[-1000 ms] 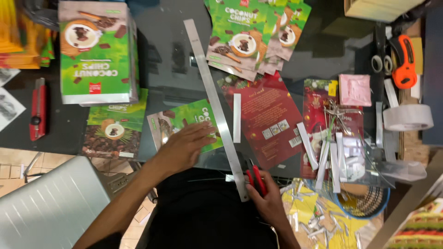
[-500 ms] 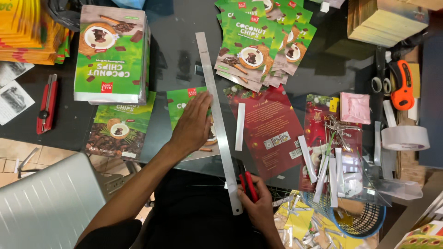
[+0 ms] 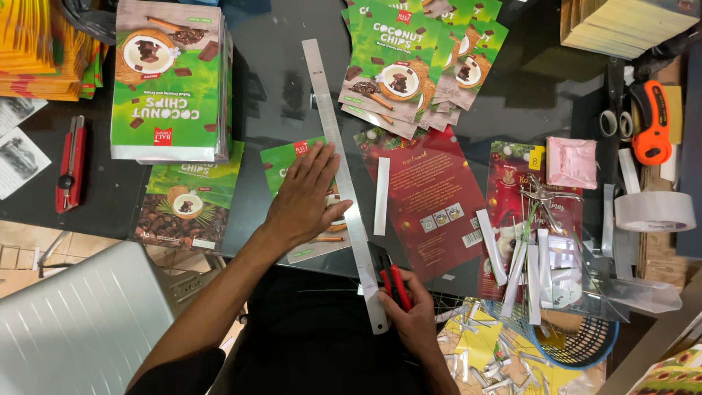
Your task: The person repeatedly cuts printed paper sheets using a metal ruler and a red utility knife. They align the ruler on each sheet, slice along the edge, then move the cut piece aside and repeat the process on the next sheet.
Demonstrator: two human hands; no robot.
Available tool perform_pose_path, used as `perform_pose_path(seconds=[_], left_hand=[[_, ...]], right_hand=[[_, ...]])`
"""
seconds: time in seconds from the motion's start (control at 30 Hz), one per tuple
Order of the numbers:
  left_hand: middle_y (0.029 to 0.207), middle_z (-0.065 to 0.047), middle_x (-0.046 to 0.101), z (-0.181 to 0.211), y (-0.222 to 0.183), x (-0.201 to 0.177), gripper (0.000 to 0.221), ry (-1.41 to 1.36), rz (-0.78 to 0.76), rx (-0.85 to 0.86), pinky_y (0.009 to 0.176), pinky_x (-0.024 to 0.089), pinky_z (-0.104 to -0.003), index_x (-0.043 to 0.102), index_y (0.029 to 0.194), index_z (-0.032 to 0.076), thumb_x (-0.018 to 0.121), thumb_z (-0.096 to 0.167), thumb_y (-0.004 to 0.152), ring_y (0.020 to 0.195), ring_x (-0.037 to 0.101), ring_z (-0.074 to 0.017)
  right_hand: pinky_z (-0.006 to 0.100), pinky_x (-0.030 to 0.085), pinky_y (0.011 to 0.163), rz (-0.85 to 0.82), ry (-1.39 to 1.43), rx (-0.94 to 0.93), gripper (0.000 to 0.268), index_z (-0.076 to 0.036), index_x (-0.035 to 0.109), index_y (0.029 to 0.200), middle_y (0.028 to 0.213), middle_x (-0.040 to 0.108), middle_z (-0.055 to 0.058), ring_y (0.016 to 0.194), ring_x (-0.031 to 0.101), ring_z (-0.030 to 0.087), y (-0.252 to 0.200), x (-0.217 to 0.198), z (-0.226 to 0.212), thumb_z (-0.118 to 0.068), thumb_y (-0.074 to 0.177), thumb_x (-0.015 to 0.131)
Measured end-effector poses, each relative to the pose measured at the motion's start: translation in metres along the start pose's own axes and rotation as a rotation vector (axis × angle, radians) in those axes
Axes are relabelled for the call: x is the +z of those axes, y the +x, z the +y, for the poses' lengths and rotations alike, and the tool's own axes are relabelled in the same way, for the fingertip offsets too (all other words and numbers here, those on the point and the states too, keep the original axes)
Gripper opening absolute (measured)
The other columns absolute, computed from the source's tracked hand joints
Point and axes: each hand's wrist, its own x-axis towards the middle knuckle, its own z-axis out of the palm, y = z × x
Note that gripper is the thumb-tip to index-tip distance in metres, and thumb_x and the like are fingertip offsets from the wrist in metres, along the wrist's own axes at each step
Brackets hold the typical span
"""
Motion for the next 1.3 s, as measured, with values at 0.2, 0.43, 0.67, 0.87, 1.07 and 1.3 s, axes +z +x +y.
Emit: perform_pose_path(seconds=[0.2,0.43,0.67,0.87,1.07,1.3], left_hand=[[0.171,-0.02,0.014,0.001,0.002,-0.008,0.086,0.051,-0.08,0.04,0.132,0.008,-0.046,0.016,0.163,-0.003,0.046,0.054,0.106,0.16,0.009,-0.0334],[0.172,-0.019,0.013,-0.001,0.003,-0.007,0.087,0.11,-0.084,0.055,0.132,0.009,-0.046,0.014,0.163,-0.003,0.044,0.056,0.106,0.16,0.009,-0.0309],[0.172,-0.02,0.015,-0.003,0.005,-0.005,0.095,0.076,-0.074,0.066,0.132,0.011,-0.046,0.016,0.163,-0.003,0.054,0.057,0.1,0.16,0.011,-0.0313],[0.173,-0.017,0.0,-0.007,0.003,-0.011,0.144,0.026,-0.168,0.079,0.131,0.0,-0.047,0.001,0.164,-0.001,0.057,0.096,0.073,0.161,-0.001,-0.0306],[0.166,-0.026,0.03,0.001,0.004,-0.012,0.143,-0.058,-0.03,0.034,0.131,0.009,-0.048,0.033,0.157,-0.007,0.066,0.095,0.061,0.157,0.022,-0.0386],[0.169,-0.025,0.023,0.005,0.009,-0.025,0.149,-0.081,-0.2,-0.026,0.132,0.003,-0.048,0.028,0.158,-0.007,0.064,0.098,0.058,0.16,0.014,-0.036]], right_hand=[[0.029,0.058,0.085,-0.032,-0.002,-0.045,0.045,-0.006,0.07,0.126,0.109,0.076,0.012,0.098,0.072,0.02,0.001,-0.006,0.0,-0.009,0.083,0.08],[0.031,0.06,0.084,-0.029,0.009,-0.045,0.047,-0.005,0.069,0.125,0.11,0.076,0.013,0.098,0.073,0.022,0.002,-0.006,0.002,-0.012,0.08,0.082],[0.028,0.056,0.081,-0.034,-0.122,-0.081,0.044,-0.01,0.07,0.124,0.111,0.074,0.008,0.097,0.069,0.019,-0.001,-0.008,-0.005,-0.017,0.082,0.081],[0.03,0.056,0.059,0.004,-0.649,-0.059,0.035,-0.022,0.068,0.126,0.078,0.076,0.005,0.064,0.072,0.015,-0.011,-0.004,-0.087,-0.03,0.092,0.069],[0.062,0.053,0.088,0.043,-0.831,-0.628,0.068,-0.019,0.042,0.156,0.13,0.063,0.029,0.109,0.064,0.054,0.057,0.053,-0.148,-0.015,0.091,0.062],[0.071,0.05,0.091,-0.12,-0.949,-0.647,0.061,-0.013,0.036,0.155,0.14,0.056,0.032,0.103,0.063,0.061,0.084,0.1,-0.19,-0.012,0.094,0.042]])
